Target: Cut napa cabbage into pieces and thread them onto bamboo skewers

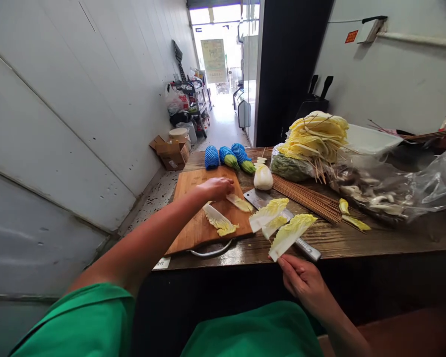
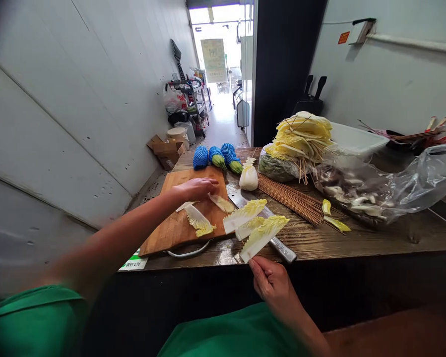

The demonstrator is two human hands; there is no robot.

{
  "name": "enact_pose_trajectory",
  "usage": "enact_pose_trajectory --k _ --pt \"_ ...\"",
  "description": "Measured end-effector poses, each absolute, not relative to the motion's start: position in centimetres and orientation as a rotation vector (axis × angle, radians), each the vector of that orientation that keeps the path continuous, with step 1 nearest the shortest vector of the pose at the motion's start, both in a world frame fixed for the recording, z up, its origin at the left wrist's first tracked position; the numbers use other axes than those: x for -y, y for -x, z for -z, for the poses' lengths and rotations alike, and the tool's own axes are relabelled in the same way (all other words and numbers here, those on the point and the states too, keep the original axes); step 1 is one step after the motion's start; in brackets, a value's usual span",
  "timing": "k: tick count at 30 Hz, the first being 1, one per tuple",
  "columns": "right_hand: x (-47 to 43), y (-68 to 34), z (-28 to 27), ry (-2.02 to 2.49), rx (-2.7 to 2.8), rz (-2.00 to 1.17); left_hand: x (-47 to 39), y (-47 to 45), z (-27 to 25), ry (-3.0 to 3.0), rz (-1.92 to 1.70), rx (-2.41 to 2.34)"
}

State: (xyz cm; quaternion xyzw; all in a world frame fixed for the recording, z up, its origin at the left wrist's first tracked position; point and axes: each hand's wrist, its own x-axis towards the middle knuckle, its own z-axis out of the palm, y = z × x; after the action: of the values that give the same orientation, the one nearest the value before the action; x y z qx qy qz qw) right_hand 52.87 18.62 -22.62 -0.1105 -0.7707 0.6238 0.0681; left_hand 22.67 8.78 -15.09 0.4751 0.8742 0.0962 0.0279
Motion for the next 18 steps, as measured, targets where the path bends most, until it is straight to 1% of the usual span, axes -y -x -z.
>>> enact_pose_trajectory --k 3,5,7,9,13,15,17,18 --pt "-18.6 -52.9 22.3 0.339 2.32 -1.867 -8.8 -22.8 14.1 -1.559 -0.201 -2.601" --pt "-18.6 -53.0 22.0 0.326 2.321 -1.837 -8.3 -23.4 13.6 -1.591 -0.204 -2.626" --pt "-18.5 -53.0 21.8 0.288 2.322 -1.813 -7.4 -24.5 13.4 -1.594 -0.286 -2.711" --pt "-18.3 -52.7 21.7 0.247 2.317 -1.816 -6.0 -25.9 13.5 -1.515 -0.562 -2.822" --pt "-17.7 -51.3 21.5 0.148 2.377 -1.742 -2.7 -29.0 14.7 -1.078 -1.376 -2.833" --pt "-17.2 -50.5 21.4 0.087 2.423 -1.672 -1.2 -30.3 15.4 -0.747 -1.724 -2.617" --pt "-16.5 -49.8 21.3 0.044 2.454 -1.644 0.1 -31.6 16.3 -0.364 -1.991 -2.201" --pt "-16.2 -49.5 21.2 0.024 2.468 -1.638 0.7 -32.3 16.7 -0.196 -2.065 -1.981"
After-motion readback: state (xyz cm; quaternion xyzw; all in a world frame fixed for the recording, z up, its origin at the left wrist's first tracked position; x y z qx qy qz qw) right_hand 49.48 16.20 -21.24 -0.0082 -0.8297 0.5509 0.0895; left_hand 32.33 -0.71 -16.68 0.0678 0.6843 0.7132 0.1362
